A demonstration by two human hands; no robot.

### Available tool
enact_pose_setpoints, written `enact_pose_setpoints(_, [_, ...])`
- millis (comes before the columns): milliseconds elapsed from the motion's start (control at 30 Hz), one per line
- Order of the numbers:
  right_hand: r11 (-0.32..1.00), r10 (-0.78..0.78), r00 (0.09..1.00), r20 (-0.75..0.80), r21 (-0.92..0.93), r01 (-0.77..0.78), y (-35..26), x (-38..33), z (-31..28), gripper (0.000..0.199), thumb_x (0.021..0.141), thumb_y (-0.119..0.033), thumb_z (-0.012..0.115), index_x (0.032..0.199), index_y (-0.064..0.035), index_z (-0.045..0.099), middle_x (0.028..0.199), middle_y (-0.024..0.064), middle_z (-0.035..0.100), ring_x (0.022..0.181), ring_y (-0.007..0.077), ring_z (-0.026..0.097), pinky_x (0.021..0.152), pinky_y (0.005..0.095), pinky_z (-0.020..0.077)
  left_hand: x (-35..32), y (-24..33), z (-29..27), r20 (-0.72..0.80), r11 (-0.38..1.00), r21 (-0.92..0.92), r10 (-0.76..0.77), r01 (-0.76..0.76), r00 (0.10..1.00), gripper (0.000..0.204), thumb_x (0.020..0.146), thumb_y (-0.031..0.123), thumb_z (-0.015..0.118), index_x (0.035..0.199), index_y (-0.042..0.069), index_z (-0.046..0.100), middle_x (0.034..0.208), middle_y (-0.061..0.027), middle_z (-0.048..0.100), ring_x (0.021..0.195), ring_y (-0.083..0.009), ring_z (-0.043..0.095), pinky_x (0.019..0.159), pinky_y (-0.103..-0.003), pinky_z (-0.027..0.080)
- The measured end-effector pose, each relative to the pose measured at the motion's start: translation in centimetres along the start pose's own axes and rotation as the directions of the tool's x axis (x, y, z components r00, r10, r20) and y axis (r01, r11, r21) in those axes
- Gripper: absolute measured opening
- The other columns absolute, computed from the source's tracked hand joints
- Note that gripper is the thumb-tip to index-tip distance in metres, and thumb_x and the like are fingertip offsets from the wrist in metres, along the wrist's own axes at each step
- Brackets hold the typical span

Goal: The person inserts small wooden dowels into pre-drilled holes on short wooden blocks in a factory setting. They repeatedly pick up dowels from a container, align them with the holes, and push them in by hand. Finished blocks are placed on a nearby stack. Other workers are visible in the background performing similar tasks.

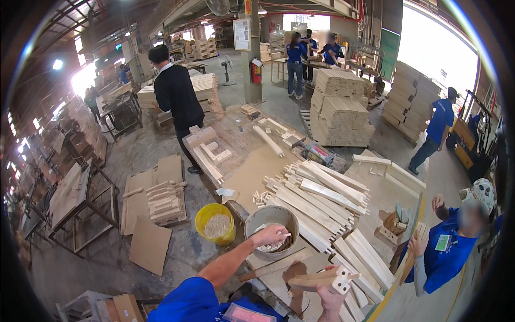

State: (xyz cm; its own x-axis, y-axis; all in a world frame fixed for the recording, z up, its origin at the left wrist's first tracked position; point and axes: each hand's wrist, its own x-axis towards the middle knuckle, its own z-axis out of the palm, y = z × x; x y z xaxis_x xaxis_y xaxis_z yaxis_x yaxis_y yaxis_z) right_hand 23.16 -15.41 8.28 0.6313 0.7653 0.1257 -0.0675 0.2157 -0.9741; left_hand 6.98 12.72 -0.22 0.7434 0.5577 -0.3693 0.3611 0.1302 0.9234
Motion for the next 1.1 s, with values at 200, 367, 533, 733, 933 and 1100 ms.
enact_pose_setpoints(200, [0.998,0.042,0.999,-0.026,-0.047,-0.043,1.4,-0.8,-0.1,0.067,0.058,-0.005,0.079,0.119,-0.0028,0.052,0.11,0.0095,0.06,0.099,0.0176,0.058,0.087,0.0339,0.0502,-0.5,-0.5,-0.4,-0.157,0.999,0.014,0.054,-0.052,0.986,0.021,0.093,0.019,0.067,0.11,0.007,0.068,0.076,0.0006,0.059,0.063,-0.0076,0.054,0.055,-0.026,0.044])
enact_pose_setpoints(367, [0.989,0.069,0.997,-0.036,-0.125,-0.073,3.5,-1.6,-1.2,0.064,0.059,-0.005,0.079,0.117,-0.0025,0.055,0.108,0.0074,0.061,0.097,0.0165,0.059,0.087,0.0341,0.0507,-0.8,-0.6,-0.3,-0.348,0.993,0.053,0.117,-0.105,0.93,0.024,0.091,0.02,0.068,0.112,0.009,0.069,0.08,-0.0002,0.063,0.068,-0.0087,0.055,0.063,-0.028,0.048])
enact_pose_setpoints(533, [0.994,0.019,0.998,-0.053,-0.106,-0.025,1.5,-1.9,-0.9,0.064,0.062,-0.006,0.081,0.12,-0.0022,0.055,0.11,0.008,0.062,0.1,0.0173,0.061,0.09,0.0352,0.0504,-1.6,1.8,0.3,-0.358,0.979,0.082,0.203,-0.186,0.912,0.024,0.092,0.02,0.067,0.113,0.007,0.068,0.085,0.0001,0.064,0.073,-0.0077,0.055,0.067,-0.027,0.048])
enact_pose_setpoints(733, [0.974,0.098,0.995,0.024,-0.206,-0.091,2.9,-1.2,-2.3,0.073,0.066,-0.008,0.087,0.13,-0.0041,0.051,0.119,0.0078,0.064,0.109,0.0174,0.061,0.093,0.0328,0.0516,-4.5,6.5,3.3,-0.165,0.915,-0.281,0.252,-0.29,0.954,0.015,0.1,0.018,0.062,0.106,0.005,0.066,0.08,0.0051,0.057,0.07,-0.0053,0.051,0.065,-0.024,0.045])
enact_pose_setpoints(933, [0.953,0.116,0.991,0.063,-0.289,-0.093,2.0,-1.1,-2.4,0.072,0.066,-0.011,0.086,0.129,-0.0078,0.051,0.106,0.0002,0.061,0.089,0.0106,0.057,0.077,0.0286,0.0498,-8.0,15.4,10.4,0.066,0.565,0.353,0.78,-0.746,0.622,0.015,0.098,0.016,0.062,0.098,0.002,0.066,0.078,-0.007,0.062,0.068,-0.0146,0.058,0.064,-0.028,0.047])
enact_pose_setpoints(1100, [0.953,0.128,0.991,0.042,-0.28,-0.111,1.6,-1.1,-2.0,0.069,0.067,-0.012,0.085,0.127,-0.0076,0.052,0.103,0.0021,0.062,0.09,0.0119,0.058,0.078,0.0297,0.0504,-7.1,15.8,12.6,0.258,0.706,0.296,0.59,-0.644,0.765,0.017,0.096,0.019,0.064,0.096,0.002,0.066,0.083,-0.011,0.066,0.074,-0.0239,0.063,0.07,-0.032,0.05])
